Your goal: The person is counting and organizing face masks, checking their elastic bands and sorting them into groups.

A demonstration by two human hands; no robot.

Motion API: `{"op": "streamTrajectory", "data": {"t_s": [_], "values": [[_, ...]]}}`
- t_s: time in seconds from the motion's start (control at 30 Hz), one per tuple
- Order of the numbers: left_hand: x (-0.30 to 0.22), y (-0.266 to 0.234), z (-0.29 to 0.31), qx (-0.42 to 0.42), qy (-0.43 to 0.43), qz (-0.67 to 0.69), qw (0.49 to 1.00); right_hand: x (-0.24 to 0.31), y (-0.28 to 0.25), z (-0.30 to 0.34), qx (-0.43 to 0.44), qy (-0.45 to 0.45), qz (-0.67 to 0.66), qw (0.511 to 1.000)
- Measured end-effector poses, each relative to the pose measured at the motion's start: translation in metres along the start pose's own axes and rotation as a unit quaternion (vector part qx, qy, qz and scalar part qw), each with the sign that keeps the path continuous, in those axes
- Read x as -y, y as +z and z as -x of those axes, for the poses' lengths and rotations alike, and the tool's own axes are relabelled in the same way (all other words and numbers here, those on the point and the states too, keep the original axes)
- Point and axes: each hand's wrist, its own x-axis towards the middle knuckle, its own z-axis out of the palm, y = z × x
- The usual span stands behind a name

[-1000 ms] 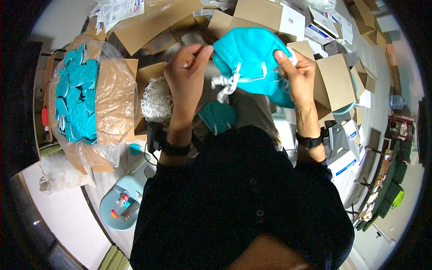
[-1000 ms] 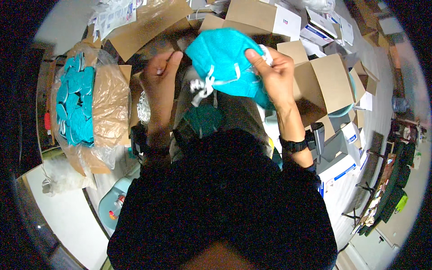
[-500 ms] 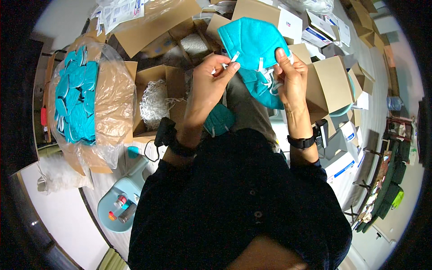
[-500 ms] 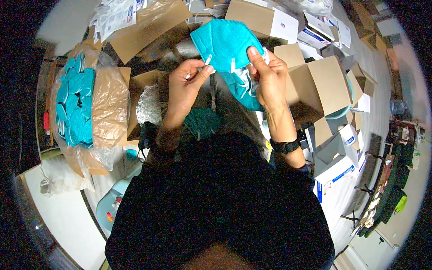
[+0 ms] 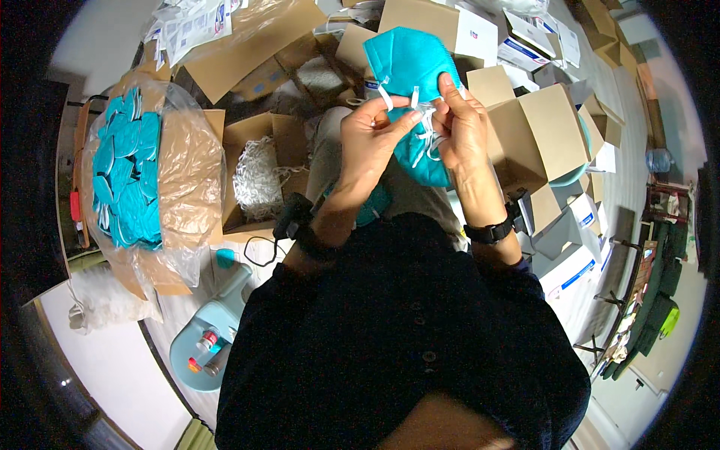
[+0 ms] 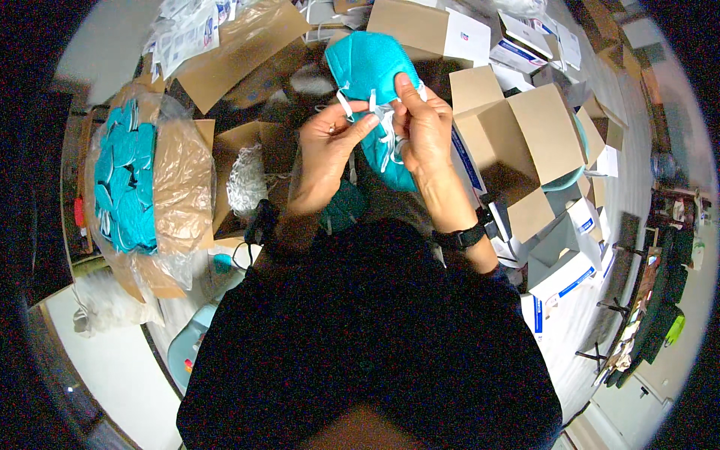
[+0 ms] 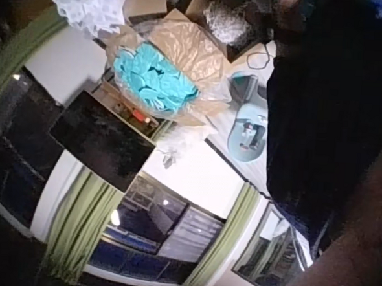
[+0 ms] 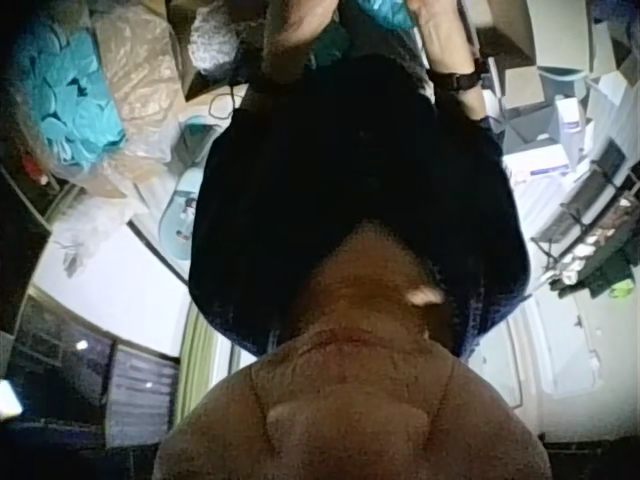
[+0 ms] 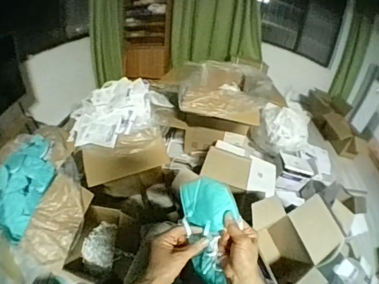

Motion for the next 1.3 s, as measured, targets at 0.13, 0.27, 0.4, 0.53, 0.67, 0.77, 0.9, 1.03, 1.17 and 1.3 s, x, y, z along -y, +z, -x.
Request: {"op": "streamTrajectory", "data": {"t_s": [0.13,0.27,0.4,0.53,0.67,0.77,0.9,1.03,1.17,1.3], "values": [[-0.004,0.003,-0.001,0.007,-0.020,-0.059,0.998,-0.009,0.000,-0.002,0.001,0.002,0.018,1.000],[-0.050,-0.018,0.007,0.157,-0.088,-0.125,0.976,-0.008,-0.021,-0.017,-0.015,0.002,0.043,0.999],[-0.083,-0.040,0.021,0.172,-0.031,-0.135,0.975,-0.009,-0.034,-0.027,-0.056,0.025,0.057,0.997],[-0.054,-0.095,0.026,0.192,-0.023,0.027,0.981,-0.014,-0.046,-0.037,-0.078,0.079,0.033,0.993],[-0.047,-0.079,0.011,0.120,-0.057,0.051,0.990,-0.022,-0.044,-0.030,-0.018,0.109,0.081,0.991],[-0.045,-0.074,0.009,0.147,-0.087,0.019,0.985,-0.013,-0.057,-0.027,-0.092,0.052,0.123,0.987],[-0.034,-0.071,-0.008,0.213,-0.241,0.119,0.939,-0.001,-0.050,-0.014,-0.003,-0.104,0.189,0.976],[-0.035,-0.059,-0.009,0.267,-0.271,0.110,0.918,-0.007,-0.024,0.000,0.209,-0.104,0.295,0.927],[-0.042,-0.046,-0.006,0.257,-0.237,-0.060,0.935,-0.039,-0.019,0.000,0.293,-0.174,0.387,0.857],[-0.052,-0.050,-0.004,0.317,-0.254,-0.123,0.906,-0.041,-0.028,-0.005,0.238,-0.245,0.449,0.825]]}}
